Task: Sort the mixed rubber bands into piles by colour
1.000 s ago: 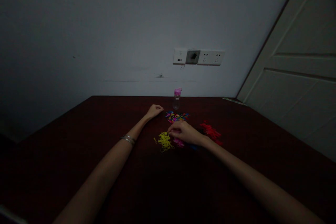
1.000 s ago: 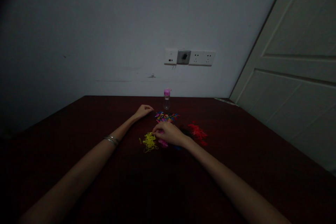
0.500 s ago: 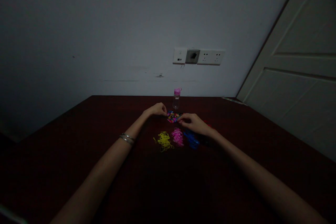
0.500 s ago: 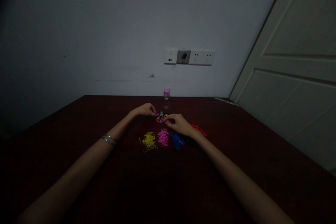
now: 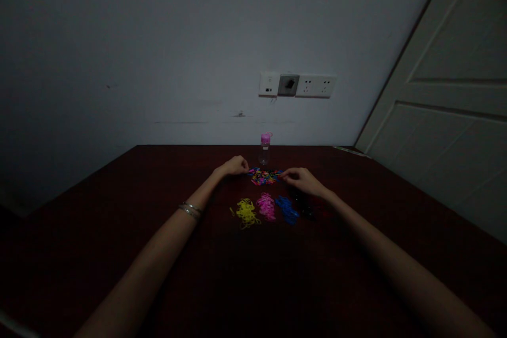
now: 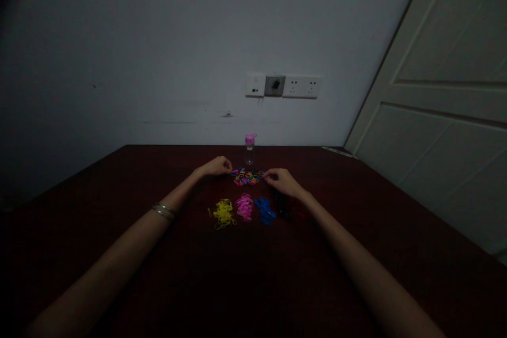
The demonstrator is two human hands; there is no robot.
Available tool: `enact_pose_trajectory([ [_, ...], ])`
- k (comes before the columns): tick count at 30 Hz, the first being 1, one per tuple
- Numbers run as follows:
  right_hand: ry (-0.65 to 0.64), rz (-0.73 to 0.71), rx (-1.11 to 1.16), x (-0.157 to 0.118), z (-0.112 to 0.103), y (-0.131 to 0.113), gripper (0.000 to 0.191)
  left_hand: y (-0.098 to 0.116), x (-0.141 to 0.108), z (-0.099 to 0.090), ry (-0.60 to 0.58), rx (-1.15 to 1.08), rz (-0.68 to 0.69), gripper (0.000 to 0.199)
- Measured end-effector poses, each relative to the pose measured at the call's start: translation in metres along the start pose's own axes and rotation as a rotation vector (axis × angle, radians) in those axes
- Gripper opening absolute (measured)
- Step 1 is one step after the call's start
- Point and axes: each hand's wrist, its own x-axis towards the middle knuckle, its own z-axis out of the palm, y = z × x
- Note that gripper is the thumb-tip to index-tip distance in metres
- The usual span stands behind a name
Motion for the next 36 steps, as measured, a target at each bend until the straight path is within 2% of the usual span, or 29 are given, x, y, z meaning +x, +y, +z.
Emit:
enact_pose_trajectory([
  [5,0.001,-0.013,-0.008,0.0,0.002,0.003,0.023,0.004,-0.002,-0.008,0.045,-0.013,0.032,0.021],
  [9,-0.003,-0.026,-0.019,0.0,0.003,0.006,0.022,0.008,-0.004,-0.015,0.019,-0.081,0.069,0.02],
  [13,0.0,-0.021,-0.026,0.001,0.003,0.009,0.022,0.015,-0.006,-0.02,-0.174,-0.214,0.108,0.02],
  [16,-0.005,-0.022,-0.027,0.001,0.004,0.011,0.022,0.029,-0.011,-0.02,-0.342,-0.262,0.137,0.018],
  [21,-0.004,-0.026,-0.037,0.0,0.005,0.011,0.023,0.057,-0.02,-0.005,-0.682,-0.294,0.097,0.02],
  [24,0.002,-0.036,-0.053,0.0,0.006,0.011,0.023,0.067,-0.022,0.003,-0.755,-0.287,0.062,0.024],
  [28,-0.005,-0.044,-0.08,-0.001,0.006,0.01,0.023,0.065,-0.02,0.003,-0.692,-0.271,0.09,0.026],
  [33,0.016,-0.069,-0.109,0.001,0.004,0.005,0.022,0.045,-0.013,-0.002,-0.411,-0.34,0.106,0.029],
  [36,0.029,-0.103,-0.096,0.005,0.006,0.002,0.021,0.028,-0.008,0.001,-0.241,-0.374,0.058,0.036],
])
